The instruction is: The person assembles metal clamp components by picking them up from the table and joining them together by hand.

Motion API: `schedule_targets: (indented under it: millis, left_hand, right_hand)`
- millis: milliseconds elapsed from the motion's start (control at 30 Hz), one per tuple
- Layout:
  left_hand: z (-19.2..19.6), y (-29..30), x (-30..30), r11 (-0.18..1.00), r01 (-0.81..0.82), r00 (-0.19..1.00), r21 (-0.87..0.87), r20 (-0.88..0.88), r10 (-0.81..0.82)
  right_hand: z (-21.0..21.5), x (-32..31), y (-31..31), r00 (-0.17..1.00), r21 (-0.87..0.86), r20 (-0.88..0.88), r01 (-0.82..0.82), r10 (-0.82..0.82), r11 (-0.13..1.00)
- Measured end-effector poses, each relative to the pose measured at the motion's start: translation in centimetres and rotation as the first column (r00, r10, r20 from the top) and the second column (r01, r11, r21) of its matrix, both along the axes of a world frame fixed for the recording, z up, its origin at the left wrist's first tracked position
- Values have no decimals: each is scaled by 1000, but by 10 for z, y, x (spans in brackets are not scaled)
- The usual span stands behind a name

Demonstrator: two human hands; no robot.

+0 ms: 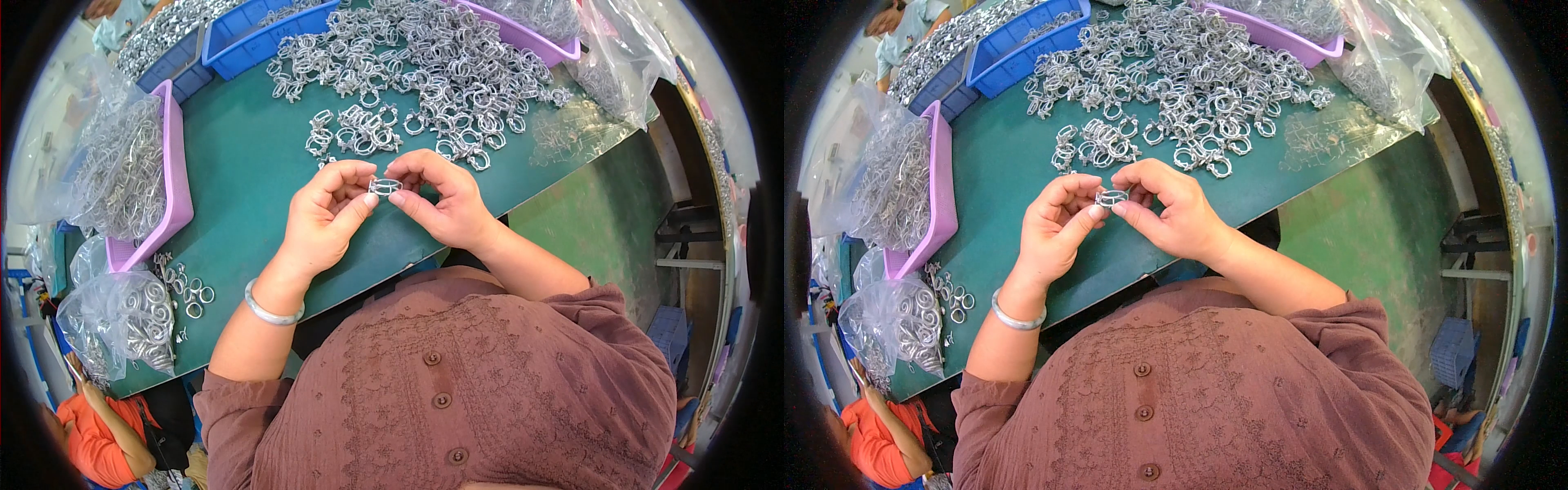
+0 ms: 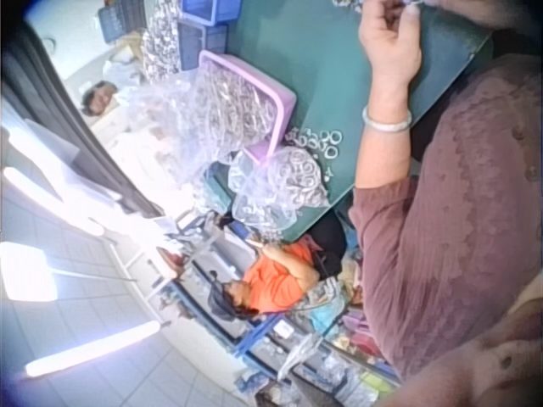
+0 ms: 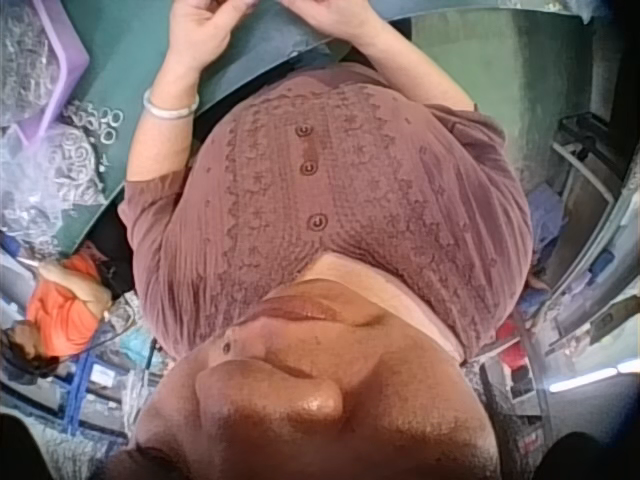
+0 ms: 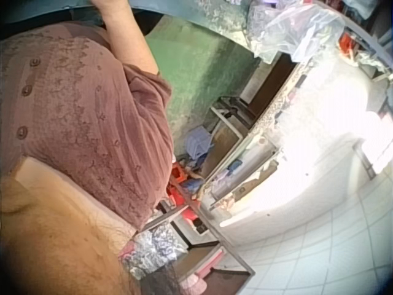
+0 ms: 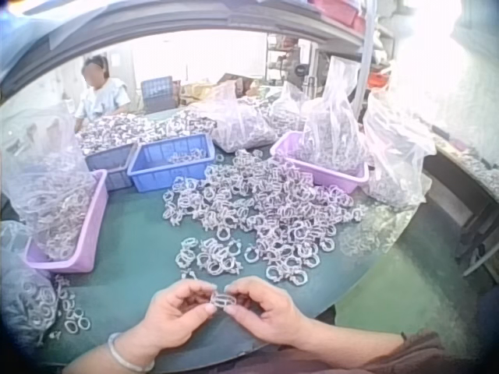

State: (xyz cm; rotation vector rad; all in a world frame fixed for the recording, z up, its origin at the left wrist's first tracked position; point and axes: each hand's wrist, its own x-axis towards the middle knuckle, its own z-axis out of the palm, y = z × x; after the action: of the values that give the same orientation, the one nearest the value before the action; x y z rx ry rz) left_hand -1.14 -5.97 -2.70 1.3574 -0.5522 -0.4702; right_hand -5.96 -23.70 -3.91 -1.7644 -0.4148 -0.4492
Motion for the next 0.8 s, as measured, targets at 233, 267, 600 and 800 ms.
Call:
schedule_targets:
  millis: [233, 267, 600, 800]
  left_hand:
    - [1, -1, 0, 999, -24, 1000, -24, -3, 24]
    - [1, 0, 0, 999, -24, 1000, -24, -2, 24]
    - [4, 0, 1, 999, -7, 1000, -33, 12, 8]
    - [3, -1, 1, 1000, -16, 999, -22, 43, 17]
  right_hand:
    - [1, -1, 1, 1000, 35, -13, -1, 1, 999]
    - [2, -1, 1, 1000, 35, -13, -1, 1, 999]
    - [1, 0, 2, 1000, 48, -22, -4, 5, 999]
    - [1, 0, 1, 1000, 51, -21, -8, 9, 999]
